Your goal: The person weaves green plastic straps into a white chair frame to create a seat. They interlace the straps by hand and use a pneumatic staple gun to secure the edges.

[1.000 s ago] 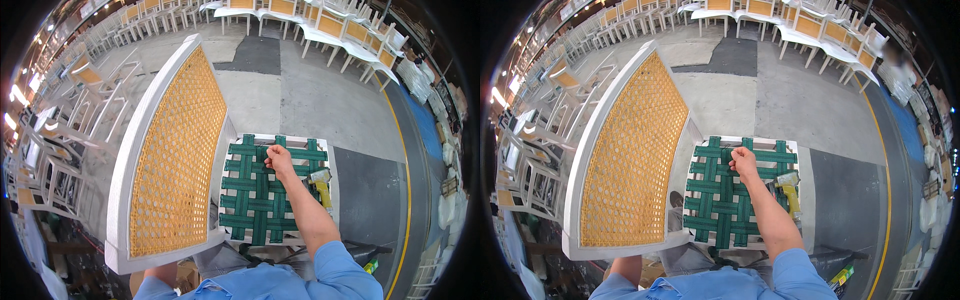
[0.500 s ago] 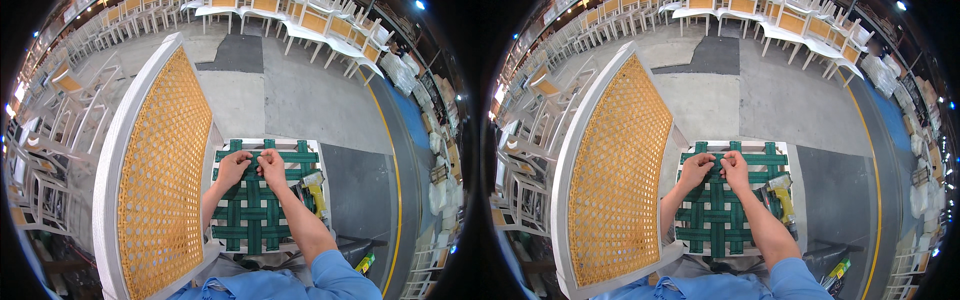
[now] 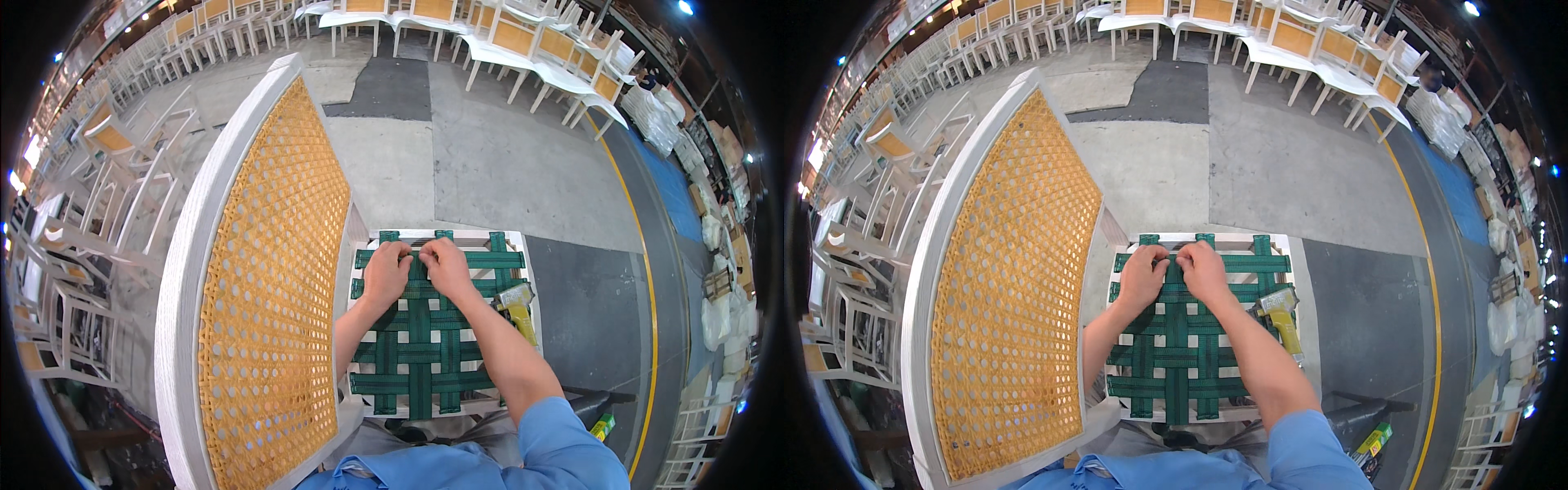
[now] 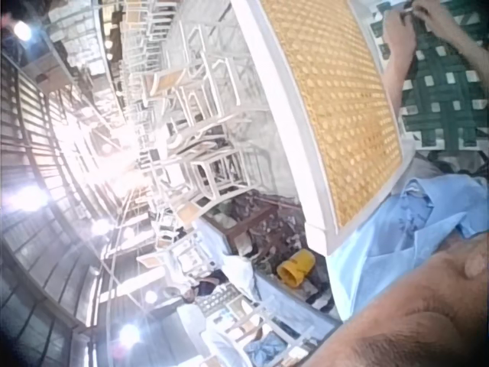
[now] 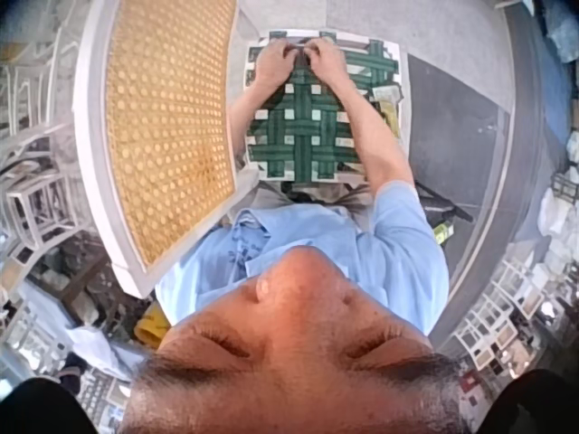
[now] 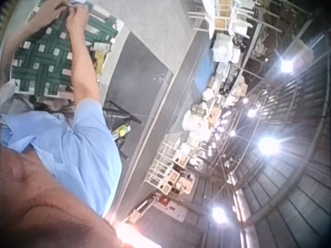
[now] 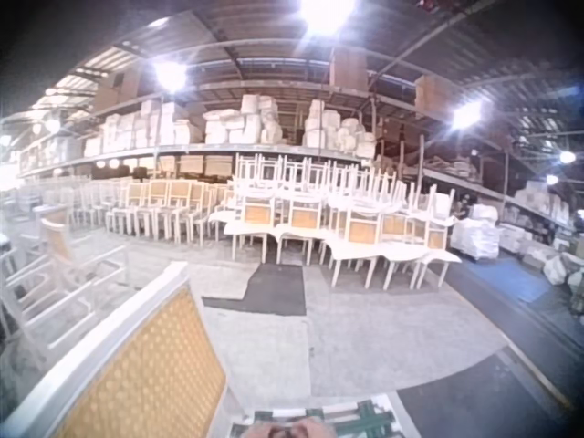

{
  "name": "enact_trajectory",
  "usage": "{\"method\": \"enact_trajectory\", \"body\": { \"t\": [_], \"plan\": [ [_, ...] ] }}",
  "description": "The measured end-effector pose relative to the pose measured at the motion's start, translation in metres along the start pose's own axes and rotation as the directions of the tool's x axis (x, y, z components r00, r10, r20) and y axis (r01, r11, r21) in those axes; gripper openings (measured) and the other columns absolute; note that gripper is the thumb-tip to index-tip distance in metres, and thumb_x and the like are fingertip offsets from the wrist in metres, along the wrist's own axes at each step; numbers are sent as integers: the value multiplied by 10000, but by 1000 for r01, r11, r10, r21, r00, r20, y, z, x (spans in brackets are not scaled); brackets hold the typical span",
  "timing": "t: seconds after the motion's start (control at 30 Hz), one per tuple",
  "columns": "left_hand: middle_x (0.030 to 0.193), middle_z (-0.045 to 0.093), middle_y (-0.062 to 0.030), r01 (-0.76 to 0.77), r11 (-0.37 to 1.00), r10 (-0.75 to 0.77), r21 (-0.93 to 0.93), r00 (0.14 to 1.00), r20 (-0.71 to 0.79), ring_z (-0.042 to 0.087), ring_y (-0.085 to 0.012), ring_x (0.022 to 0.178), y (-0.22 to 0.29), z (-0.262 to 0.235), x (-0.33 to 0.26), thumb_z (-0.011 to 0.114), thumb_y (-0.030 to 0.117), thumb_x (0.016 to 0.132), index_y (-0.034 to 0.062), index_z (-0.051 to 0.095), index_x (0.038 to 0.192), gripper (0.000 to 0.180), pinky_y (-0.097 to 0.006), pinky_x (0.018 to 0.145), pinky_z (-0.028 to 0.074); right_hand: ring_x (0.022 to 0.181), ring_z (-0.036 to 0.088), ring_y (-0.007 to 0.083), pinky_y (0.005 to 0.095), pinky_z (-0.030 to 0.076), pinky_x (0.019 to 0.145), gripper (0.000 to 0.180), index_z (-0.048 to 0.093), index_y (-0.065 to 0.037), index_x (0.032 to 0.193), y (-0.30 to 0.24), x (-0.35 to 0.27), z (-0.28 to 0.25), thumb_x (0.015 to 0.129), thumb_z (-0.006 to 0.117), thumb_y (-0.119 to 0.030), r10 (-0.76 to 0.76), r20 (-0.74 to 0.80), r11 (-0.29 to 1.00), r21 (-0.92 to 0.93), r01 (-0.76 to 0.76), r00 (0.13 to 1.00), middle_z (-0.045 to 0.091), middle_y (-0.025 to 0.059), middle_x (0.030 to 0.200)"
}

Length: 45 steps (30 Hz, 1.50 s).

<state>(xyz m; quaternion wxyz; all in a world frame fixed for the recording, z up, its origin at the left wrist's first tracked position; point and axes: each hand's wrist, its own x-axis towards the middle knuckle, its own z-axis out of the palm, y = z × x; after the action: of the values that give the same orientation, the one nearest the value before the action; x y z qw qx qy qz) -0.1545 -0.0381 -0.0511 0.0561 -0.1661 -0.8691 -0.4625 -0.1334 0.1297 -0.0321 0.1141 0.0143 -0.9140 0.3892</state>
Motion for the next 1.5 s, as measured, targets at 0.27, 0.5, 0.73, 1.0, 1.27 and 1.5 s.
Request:
{"method": "enact_trajectory", "body": {
  "t": [0.27, 0.5, 0.73, 1.0, 1.27, 1.5],
  "plan": [
    [1471, 570, -73, -296, 878, 277, 376, 955, 107, 423, -418, 1434, -1, 15, -5, 658, 261, 971, 103, 592, 1415, 476, -647, 1166, 304, 897, 720, 329, 439, 565, 820, 104, 769, -71, 910, 24, 68, 15, 870, 763, -167, 233, 37, 944, -248, -217, 972, 748, 146, 920],
    [1633, 426, -37, -248, 836, 169, 489, 965, 200, 310, -447, 1528, -4, 15, 0, 509, 397, 1058, 126, 480, 1547, 560, -701, 1217, 197, 845, 743, 296, 413, 583, 789, 110, 789, -89, 899, 24, 75, 23, 841, 791, -182, 316, 5, 925, -225, -306, 949, 779, 120, 901],
    [1646, 407, -19, -258, 836, 164, 484, 960, 228, 271, -427, 1552, 6, 23, 4, 472, 401, 1070, 135, 474, 1558, 555, -682, 1241, 157, 749, 709, 177, 333, 561, 682, 203, 776, -59, 1051, 35, 64, -21, 921, 732, -208, 288, -15, 956, 64, -287, 957, 757, 73, 866],
    [1637, 407, -24, -216, 859, 143, 465, 972, 189, 276, -439, 1539, 3, 17, -1, 493, 376, 1056, 122, 490, 1542, 548, -696, 1233, 160, 835, 724, 206, 356, 567, 808, 348, 743, 3, 1124, 77, -131, -194, 913, 766, -272, 518, -268, 779, -244, -577, 812, 769, 127, 947],
    [1623, 401, -49, -209, 856, 127, 473, 972, 199, 278, -461, 1528, 9, 22, -1, 494, 368, 1050, 101, 478, 1540, 559, -715, 1215, 171, 937, 725, 297, 396, 571, 853, 538, 696, 47, 1215, 77, -165, -191, 814, 860, -273, 680, 64, 732, -4, -682, 730, 743, 170, 1009],
    [1612, 415, -63, -205, 871, 136, 446, 974, 181, 299, -481, 1507, 9, 20, 0, 489, 357, 1048, 95, 495, 1529, 547, -727, 1202, 190, 961, 716, 285, 385, 569, 878, 484, 691, 28, 1139, 60, -133, -174, 736, 878, -165, 709, 73, 667, -391, -634, 701, 733, 154, 1092]
  ]
}}
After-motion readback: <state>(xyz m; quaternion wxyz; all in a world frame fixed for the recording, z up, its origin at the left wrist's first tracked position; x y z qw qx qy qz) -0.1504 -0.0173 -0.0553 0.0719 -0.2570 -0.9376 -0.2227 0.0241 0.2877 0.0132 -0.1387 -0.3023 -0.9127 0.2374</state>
